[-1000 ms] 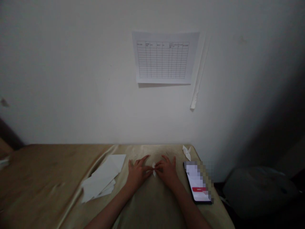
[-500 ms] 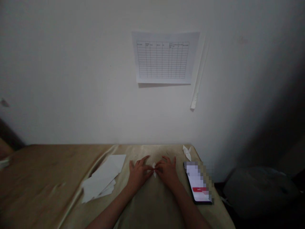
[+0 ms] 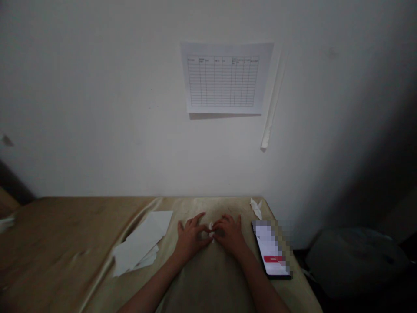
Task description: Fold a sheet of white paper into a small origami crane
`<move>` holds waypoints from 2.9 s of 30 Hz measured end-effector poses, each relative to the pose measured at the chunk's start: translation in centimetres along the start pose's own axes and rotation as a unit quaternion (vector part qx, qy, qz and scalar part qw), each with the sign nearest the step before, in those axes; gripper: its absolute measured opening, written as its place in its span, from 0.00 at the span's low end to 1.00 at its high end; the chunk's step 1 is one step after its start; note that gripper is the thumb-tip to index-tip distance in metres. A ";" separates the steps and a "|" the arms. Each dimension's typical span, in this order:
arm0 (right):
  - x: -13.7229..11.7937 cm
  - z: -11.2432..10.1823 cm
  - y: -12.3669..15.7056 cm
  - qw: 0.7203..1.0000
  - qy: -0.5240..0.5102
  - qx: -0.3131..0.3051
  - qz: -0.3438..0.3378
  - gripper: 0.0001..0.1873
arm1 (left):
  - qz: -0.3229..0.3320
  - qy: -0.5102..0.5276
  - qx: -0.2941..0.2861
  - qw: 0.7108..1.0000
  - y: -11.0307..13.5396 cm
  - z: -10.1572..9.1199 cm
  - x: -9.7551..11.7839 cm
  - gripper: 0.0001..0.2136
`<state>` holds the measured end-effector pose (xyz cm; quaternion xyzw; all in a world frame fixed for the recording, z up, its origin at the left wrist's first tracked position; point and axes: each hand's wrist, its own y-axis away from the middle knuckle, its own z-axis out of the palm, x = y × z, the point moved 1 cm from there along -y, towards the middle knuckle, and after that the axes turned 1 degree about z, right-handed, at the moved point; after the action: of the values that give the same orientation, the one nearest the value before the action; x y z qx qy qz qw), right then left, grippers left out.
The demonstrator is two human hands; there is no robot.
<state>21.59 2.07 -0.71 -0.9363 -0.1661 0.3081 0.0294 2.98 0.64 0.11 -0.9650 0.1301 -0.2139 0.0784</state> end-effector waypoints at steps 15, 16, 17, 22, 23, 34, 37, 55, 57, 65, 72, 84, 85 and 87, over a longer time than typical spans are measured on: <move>0.5 0.8 0.0 0.996 -0.068 0.048 0.044 0.12 | 0.011 0.011 -0.036 0.999 -0.4 0.7 -1.1 0.13; 0.6 0.9 -0.1 0.995 -0.067 0.050 0.047 0.12 | 0.010 0.013 -0.035 0.999 -0.4 0.7 -1.0 0.12; 0.6 1.0 -0.1 0.995 -0.065 0.051 0.049 0.11 | 0.008 0.015 -0.032 0.999 -0.4 0.6 -1.0 0.11; 0.4 1.0 -0.2 0.996 -0.050 0.058 0.056 0.09 | -0.004 0.019 -0.021 1.000 -0.4 0.5 -0.8 0.06; 0.4 1.0 -0.2 0.995 -0.050 0.058 0.056 0.09 | -0.004 0.018 -0.020 1.000 -0.5 0.5 -0.8 0.06; 0.8 1.4 -0.3 0.995 -0.027 0.070 0.060 0.11 | -0.036 0.005 0.000 0.999 -0.6 1.2 -1.1 0.23; 0.9 1.4 -0.4 0.997 -0.020 0.051 0.060 0.11 | -0.029 0.000 -0.012 1.000 -0.7 1.2 -1.1 0.22; 0.9 1.7 -0.4 0.975 -0.164 0.144 0.046 0.12 | -0.017 0.085 0.061 0.994 -1.3 1.6 -1.7 0.19; 1.0 1.7 -0.4 0.971 -0.181 0.147 0.044 0.11 | -0.009 0.112 0.083 0.990 -1.4 1.7 -2.0 0.16; 1.1 1.9 -0.5 0.958 -0.222 0.179 0.001 0.03 | 0.019 0.196 0.123 0.973 -1.6 1.5 -2.0 0.05; 0.8 1.6 -0.4 0.961 -0.216 0.169 -0.014 0.07 | 0.045 0.235 0.137 0.961 -1.3 0.9 -1.4 0.04; 1.0 1.9 -0.5 0.968 -0.206 0.141 -0.006 0.08 | 0.011 0.207 0.120 0.971 -1.3 1.0 -1.5 0.03; 1.0 2.0 -0.5 0.969 -0.205 0.140 -0.005 0.08 | 0.010 0.203 0.118 0.972 -1.3 1.0 -1.5 0.03; 0.9 2.0 -0.5 0.970 -0.203 0.135 -0.006 0.07 | 0.007 0.195 0.111 0.975 -1.2 1.0 -1.4 0.03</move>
<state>21.01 2.73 -2.75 -0.8405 -0.1313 0.5111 0.1231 2.50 2.30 -1.09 -0.8891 0.1250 -0.4106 0.1591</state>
